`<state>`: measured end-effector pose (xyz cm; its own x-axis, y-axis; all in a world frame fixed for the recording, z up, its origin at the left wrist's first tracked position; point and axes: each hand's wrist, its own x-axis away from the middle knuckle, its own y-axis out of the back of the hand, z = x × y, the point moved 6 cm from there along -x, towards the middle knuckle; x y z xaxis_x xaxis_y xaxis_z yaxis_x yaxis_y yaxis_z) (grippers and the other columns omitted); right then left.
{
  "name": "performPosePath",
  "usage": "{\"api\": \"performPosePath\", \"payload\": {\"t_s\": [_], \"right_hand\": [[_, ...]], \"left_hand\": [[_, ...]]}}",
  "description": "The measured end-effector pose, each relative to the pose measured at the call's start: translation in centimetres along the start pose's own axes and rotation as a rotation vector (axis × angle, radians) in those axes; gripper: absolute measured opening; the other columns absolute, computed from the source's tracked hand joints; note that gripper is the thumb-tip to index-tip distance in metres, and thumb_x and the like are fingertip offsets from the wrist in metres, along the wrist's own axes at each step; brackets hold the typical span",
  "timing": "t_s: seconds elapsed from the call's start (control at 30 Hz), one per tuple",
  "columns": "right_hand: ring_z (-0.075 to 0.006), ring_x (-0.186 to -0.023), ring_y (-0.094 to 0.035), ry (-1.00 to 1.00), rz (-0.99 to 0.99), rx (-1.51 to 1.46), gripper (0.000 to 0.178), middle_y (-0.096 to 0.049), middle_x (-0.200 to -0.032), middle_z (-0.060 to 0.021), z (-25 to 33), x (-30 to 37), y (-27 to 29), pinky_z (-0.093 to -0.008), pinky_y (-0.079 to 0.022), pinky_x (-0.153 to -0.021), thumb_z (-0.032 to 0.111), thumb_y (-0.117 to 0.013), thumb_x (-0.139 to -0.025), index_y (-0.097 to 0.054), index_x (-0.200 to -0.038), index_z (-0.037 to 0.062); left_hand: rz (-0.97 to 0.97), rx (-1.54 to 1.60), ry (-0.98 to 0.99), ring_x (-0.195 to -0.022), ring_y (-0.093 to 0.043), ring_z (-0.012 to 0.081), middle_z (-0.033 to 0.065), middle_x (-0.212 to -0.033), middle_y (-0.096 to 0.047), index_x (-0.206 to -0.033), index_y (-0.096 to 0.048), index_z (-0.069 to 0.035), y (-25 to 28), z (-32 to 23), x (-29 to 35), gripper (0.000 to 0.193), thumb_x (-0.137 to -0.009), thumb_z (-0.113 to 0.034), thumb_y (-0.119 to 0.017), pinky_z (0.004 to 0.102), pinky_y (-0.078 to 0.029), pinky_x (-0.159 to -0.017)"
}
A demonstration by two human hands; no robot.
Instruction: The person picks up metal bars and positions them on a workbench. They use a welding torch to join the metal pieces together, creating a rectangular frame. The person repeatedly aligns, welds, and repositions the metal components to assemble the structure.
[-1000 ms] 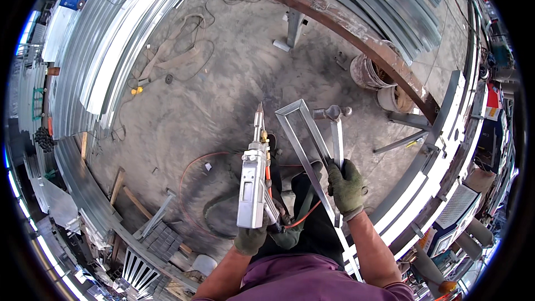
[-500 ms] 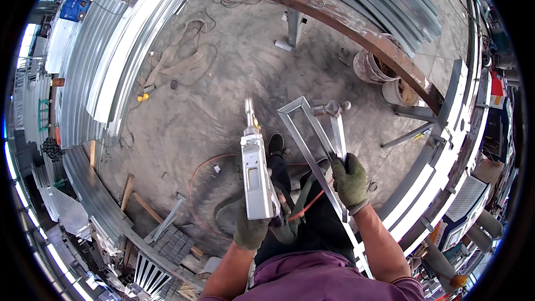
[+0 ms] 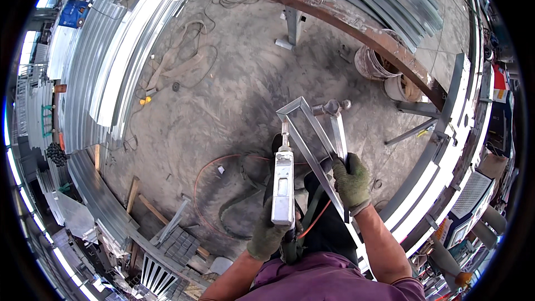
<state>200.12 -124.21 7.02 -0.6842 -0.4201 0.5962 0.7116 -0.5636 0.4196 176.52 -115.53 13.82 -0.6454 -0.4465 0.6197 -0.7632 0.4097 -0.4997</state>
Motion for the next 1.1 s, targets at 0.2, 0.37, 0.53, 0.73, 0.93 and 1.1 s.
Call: {"api": "performPosePath", "payload": {"t_s": [0.2,0.37,0.53,0.73,0.93,1.1], "right_hand": [[-0.0283,-0.081,-0.071,0.030,-0.017,0.034,0.029,-0.073,-0.094,-0.0180,-1.0,-0.4,-0.1,-0.0430,-0.055,-0.075,0.025,-0.075,-0.101,-0.072,-0.116,0.0010],[-0.0302,-0.079,-0.070,-0.001,-0.003,-0.012,0.027,-0.072,-0.091,-0.0176,-0.8,-0.4,-0.2,-0.0440,-0.054,-0.073,0.025,-0.075,-0.100,-0.072,-0.112,0.0009],[-0.0275,-0.076,-0.069,0.050,-0.030,0.011,0.027,-0.072,-0.087,-0.0159,-1.8,-0.7,-0.3,-0.0430,-0.054,-0.071,0.025,-0.076,-0.100,-0.072,-0.112,0.0012],[-0.0240,-0.078,-0.072,0.004,0.009,-0.033,0.027,-0.074,-0.089,-0.0150,-0.8,-0.4,-0.3,-0.0404,-0.055,-0.071,0.024,-0.075,-0.102,-0.072,-0.113,-0.0004],[-0.0217,-0.079,-0.073,0.007,0.007,-0.044,0.028,-0.075,-0.087,-0.0136,-0.8,-0.4,-0.2,-0.0387,-0.056,-0.072,0.023,-0.075,-0.103,-0.071,-0.115,-0.0013],[-0.0200,-0.079,-0.074,-0.024,0.005,-0.022,0.027,-0.076,-0.088,-0.0129,-0.5,-0.3,-0.2,-0.0376,-0.057,-0.072,0.023,-0.075,-0.103,-0.071,-0.116,-0.0003]], "left_hand": [[0.019,0.019,-0.023,-0.090,-0.074,0.0169,0.0078,-0.112,-0.069,-0.156,-0.043,-0.009,0.3,0.5,-0.2,0.084,-0.095,-0.050,-0.083,0.0332,-0.063,-0.076],[-0.001,-0.010,0.017,-0.089,-0.073,0.0175,0.0079,-0.110,-0.068,-0.157,-0.042,-0.011,0.4,0.5,-0.4,0.086,-0.094,-0.053,-0.083,0.0338,-0.063,-0.075],[-0.010,-0.033,0.040,-0.088,-0.073,0.0174,0.0078,-0.109,-0.068,-0.158,-0.042,-0.011,0.3,0.6,-0.4,0.085,-0.095,-0.051,-0.083,0.0332,-0.062,-0.075],[-0.018,-0.026,0.009,-0.089,-0.071,0.0163,0.0073,-0.109,-0.068,-0.157,-0.043,-0.012,0.2,0.5,-0.5,0.081,-0.096,-0.047,-0.083,0.0326,-0.062,-0.075],[-0.021,-0.045,-0.029,-0.090,-0.071,0.0149,0.0064,-0.109,-0.068,-0.156,-0.047,-0.013,-0.1,0.3,-0.7,0.074,-0.098,-0.042,-0.082,0.0320,-0.062,-0.076],[-0.033,-0.001,-0.017,-0.092,-0.071,0.0138,0.0048,-0.110,-0.069,-0.153,-0.051,-0.013,-0.1,0.8,-0.4,0.066,-0.100,-0.036,-0.082,0.0316,-0.063,-0.078]]}}
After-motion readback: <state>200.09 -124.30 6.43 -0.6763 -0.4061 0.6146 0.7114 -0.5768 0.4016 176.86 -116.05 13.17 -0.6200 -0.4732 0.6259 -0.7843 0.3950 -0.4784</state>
